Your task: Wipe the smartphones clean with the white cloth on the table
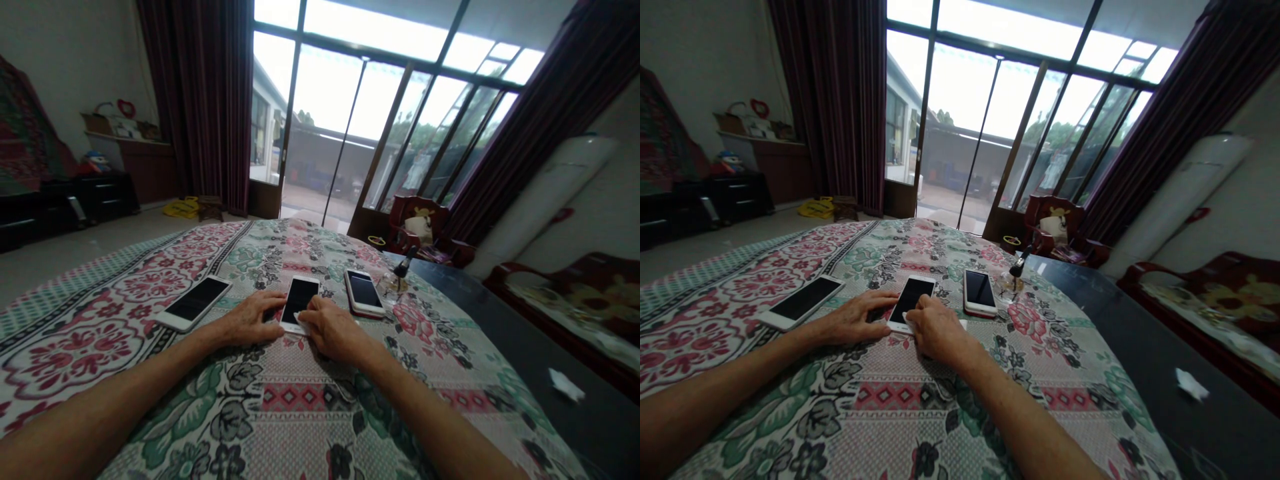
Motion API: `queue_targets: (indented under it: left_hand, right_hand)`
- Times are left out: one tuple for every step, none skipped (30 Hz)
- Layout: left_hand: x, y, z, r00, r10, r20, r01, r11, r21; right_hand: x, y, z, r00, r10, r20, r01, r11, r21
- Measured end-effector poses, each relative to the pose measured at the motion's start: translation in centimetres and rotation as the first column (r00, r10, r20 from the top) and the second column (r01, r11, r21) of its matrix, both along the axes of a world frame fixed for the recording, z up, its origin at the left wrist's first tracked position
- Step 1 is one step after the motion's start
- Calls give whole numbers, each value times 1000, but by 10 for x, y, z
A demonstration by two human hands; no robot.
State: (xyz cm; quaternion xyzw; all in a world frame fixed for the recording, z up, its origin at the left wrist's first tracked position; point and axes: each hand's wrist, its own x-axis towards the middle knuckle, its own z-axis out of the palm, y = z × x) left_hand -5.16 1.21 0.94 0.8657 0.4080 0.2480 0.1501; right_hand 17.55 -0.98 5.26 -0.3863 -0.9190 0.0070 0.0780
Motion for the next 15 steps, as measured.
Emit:
queue_targets:
  left_hand:
    - [1, 0, 1, 1000, 4, -2, -4, 1000, 2]
    - [1, 0, 2, 1000, 1, -6, -1, 1000, 5]
    - [2, 0, 2, 1000, -9, -14, 9, 1000, 8]
    - [2, 0, 2, 1000, -19, -20, 19, 1000, 13]
    - [2, 0, 2, 999, -24, -23, 24, 1000, 17]
    - [2, 0, 2, 1000, -21, -23, 21, 1000, 18]
    - [2, 0, 2, 1000, -12, -20, 12, 1000, 17]
    - [2, -1, 2, 1000, -1, -16, 1, 1000, 13]
    - [1, -1, 2, 1000, 6, -14, -6, 1000, 7]
    - [1, -1, 2, 1000, 8, -13, -8, 1000, 0]
    - [1, -2, 3, 1000, 3, -12, -3, 1000, -6]
    - [1, -3, 3, 1000, -4, -9, 4, 1000, -9]
    - [1, -3, 4, 1000, -10, -3, 10, 1000, -9]
    - [0, -3, 4, 1000, -13, 3, 13, 1000, -9]
    - [0, -3, 3, 1000, -15, 7, 15, 1000, -8]
  right_hand:
    - [-6, -1, -3, 1000, 15, -7, -15, 1000, 15]
    - [-13, -2, -5, 999, 32, -12, -32, 999, 27]
    - [-18, -3, -6, 999, 47, -22, -46, 998, 36]
    - [-23, -3, -6, 998, 60, -21, -59, 998, 37]
    - [-25, -3, -5, 998, 66, -16, -65, 997, 32]
    - [-25, -2, -2, 998, 57, -6, -57, 998, 23]
    - [-23, 0, 0, 999, 35, 10, -35, 999, 9]
    - [-19, 1, 4, 1000, -1, 26, 1, 1000, -7]
    - [-14, 3, 7, 998, -45, 41, 46, 999, -19]
    - [-9, 4, 9, 994, -92, 53, 93, 995, -26]
    - [-5, 5, 10, 989, -134, 60, 136, 990, -25]
    - [-2, 5, 10, 984, -170, 62, 171, 985, -18]
    - [0, 5, 9, 979, -197, 55, 198, 980, -2]
    - [0, 5, 7, 976, -213, 40, 212, 977, 17]
    - [-1, 4, 4, 977, -214, 19, 213, 976, 33]
